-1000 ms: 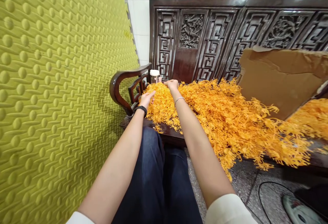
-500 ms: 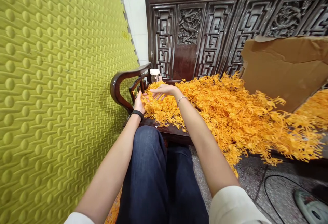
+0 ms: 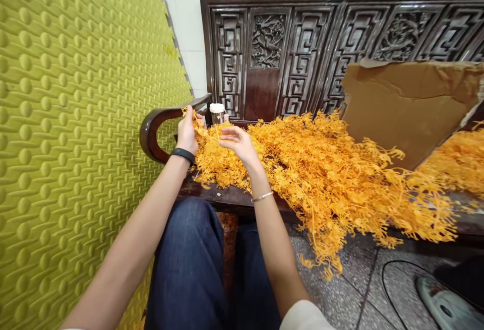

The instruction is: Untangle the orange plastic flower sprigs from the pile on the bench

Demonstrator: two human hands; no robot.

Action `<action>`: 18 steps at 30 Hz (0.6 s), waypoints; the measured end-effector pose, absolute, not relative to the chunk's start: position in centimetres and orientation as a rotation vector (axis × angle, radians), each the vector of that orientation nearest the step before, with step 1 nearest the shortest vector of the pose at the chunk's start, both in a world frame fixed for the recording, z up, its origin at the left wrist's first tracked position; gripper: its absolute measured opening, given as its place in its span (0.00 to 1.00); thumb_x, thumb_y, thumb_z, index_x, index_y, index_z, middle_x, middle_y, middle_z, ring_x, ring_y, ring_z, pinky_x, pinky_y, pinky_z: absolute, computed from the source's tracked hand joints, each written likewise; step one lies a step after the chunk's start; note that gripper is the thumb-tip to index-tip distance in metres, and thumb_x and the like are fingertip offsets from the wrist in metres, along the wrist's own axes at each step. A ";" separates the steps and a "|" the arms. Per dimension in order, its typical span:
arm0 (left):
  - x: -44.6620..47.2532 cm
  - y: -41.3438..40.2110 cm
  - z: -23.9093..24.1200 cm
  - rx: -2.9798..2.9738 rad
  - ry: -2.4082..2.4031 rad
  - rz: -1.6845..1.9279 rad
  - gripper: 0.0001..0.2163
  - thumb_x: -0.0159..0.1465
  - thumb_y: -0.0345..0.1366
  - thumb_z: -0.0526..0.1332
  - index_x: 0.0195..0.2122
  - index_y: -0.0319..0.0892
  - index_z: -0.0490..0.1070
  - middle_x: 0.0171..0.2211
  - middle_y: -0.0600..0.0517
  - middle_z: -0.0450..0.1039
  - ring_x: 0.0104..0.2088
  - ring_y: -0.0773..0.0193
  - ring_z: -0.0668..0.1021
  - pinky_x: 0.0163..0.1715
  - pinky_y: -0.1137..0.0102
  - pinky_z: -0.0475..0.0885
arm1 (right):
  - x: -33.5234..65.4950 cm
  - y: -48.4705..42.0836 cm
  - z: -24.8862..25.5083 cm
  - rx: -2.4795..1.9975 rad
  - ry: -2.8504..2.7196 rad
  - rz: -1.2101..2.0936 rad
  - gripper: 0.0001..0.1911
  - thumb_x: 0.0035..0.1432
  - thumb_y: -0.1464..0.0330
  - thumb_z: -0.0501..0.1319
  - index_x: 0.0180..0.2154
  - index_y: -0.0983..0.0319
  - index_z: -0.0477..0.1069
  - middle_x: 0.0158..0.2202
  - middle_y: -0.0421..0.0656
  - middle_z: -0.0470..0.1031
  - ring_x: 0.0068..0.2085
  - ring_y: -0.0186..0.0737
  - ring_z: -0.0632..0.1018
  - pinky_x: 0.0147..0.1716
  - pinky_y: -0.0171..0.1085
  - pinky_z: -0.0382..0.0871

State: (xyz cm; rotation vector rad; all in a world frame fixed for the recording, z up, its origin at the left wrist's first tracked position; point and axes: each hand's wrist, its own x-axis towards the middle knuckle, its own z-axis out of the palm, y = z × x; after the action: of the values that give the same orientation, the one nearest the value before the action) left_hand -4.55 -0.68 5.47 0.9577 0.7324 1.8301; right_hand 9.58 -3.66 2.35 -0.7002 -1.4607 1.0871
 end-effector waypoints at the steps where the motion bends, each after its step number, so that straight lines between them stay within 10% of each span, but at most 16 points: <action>1: -4.2 -0.8 6.1 0.967 0.712 1.807 0.21 0.54 0.54 0.54 0.20 0.40 0.60 0.13 0.57 0.60 0.13 0.73 0.66 0.15 0.77 0.60 | 9.5 -4.3 1.9 -0.730 -1.387 1.070 0.16 0.36 0.68 0.67 0.33 0.62 0.71 0.37 0.44 0.74 0.40 0.38 0.74 0.45 0.41 0.66; 18: -5.2 -4.3 3.2 1.275 0.890 1.564 0.16 0.58 0.50 0.52 0.22 0.42 0.59 0.09 0.60 0.50 0.08 0.77 0.53 0.08 0.77 0.45 | 9.3 -9.2 -7.8 -0.842 -1.143 0.863 0.03 0.49 0.68 0.60 0.30 0.59 0.69 0.37 0.44 0.68 0.43 0.38 0.70 0.41 0.38 0.65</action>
State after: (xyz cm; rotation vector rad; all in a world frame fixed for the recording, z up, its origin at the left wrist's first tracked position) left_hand -5.23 -4.32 3.22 1.2746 0.8897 1.5644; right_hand 9.31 -9.15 -7.76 -0.8419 -1.1433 0.8635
